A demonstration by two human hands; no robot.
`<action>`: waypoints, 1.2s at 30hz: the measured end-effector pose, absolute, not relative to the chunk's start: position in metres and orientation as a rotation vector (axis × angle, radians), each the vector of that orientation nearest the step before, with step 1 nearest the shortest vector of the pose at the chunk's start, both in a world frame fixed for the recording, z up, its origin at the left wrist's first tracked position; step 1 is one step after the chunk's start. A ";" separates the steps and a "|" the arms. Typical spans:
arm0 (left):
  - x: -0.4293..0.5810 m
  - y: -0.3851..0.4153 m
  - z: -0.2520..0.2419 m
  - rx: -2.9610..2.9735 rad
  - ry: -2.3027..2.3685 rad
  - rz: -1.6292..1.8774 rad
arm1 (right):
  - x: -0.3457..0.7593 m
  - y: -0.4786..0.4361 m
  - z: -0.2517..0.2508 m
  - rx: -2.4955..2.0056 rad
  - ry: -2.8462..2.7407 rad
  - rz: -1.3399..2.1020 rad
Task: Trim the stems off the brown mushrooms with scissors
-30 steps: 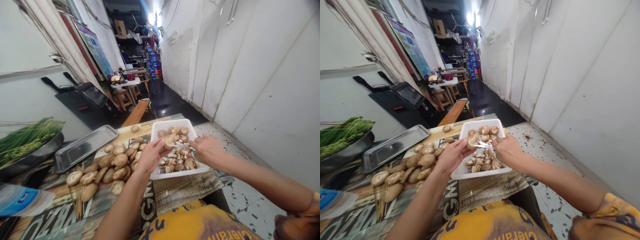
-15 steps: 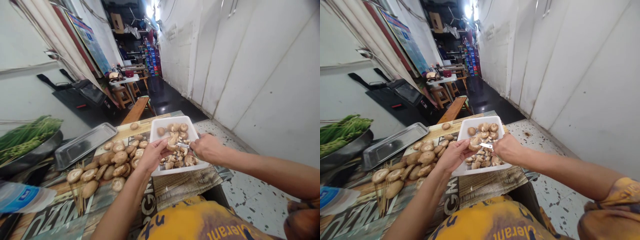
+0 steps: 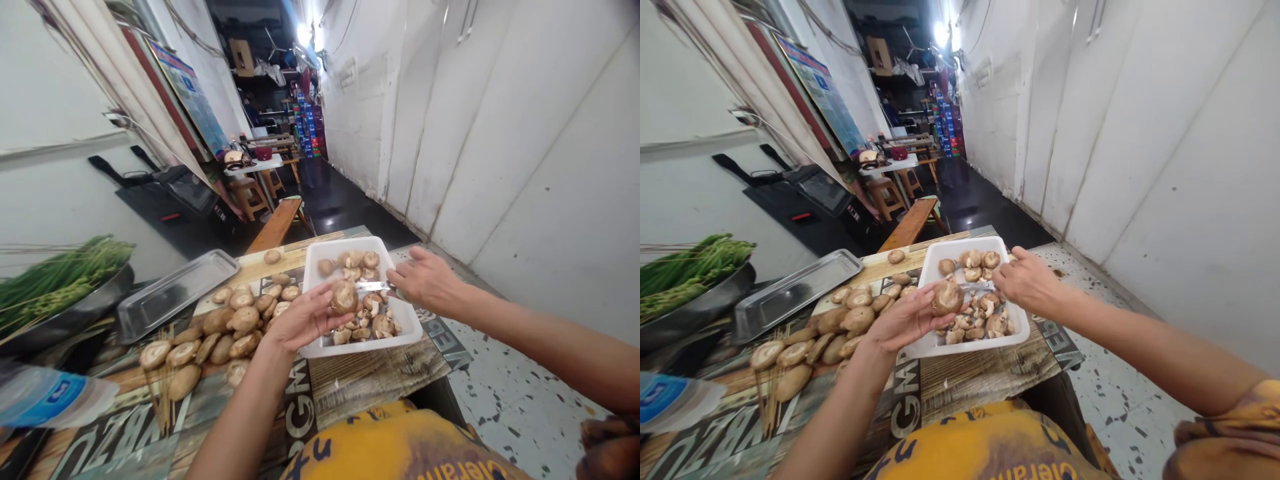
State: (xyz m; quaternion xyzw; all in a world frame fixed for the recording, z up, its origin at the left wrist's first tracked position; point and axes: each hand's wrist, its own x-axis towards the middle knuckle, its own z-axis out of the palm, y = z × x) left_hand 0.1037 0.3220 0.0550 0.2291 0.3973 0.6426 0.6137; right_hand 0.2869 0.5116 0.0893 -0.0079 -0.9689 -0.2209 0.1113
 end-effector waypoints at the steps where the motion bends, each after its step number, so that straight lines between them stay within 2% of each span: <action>1: 0.105 0.322 0.055 0.538 0.898 1.528 | 0.290 0.512 0.091 -0.071 -2.839 -0.620; 9: 0.130 0.334 0.049 0.578 0.867 1.859 | 0.298 0.478 0.079 -0.408 -2.970 -0.151; 15: 0.139 0.338 0.051 0.669 1.029 1.980 | 0.291 0.463 0.079 -0.517 -2.987 -0.111; 29: 0.144 0.338 0.039 0.617 1.078 1.954 | 0.276 0.451 0.062 -0.541 -3.063 -0.090; 36: 0.132 0.336 0.031 0.559 1.120 1.941 | 0.274 0.461 0.063 -0.613 -3.106 0.188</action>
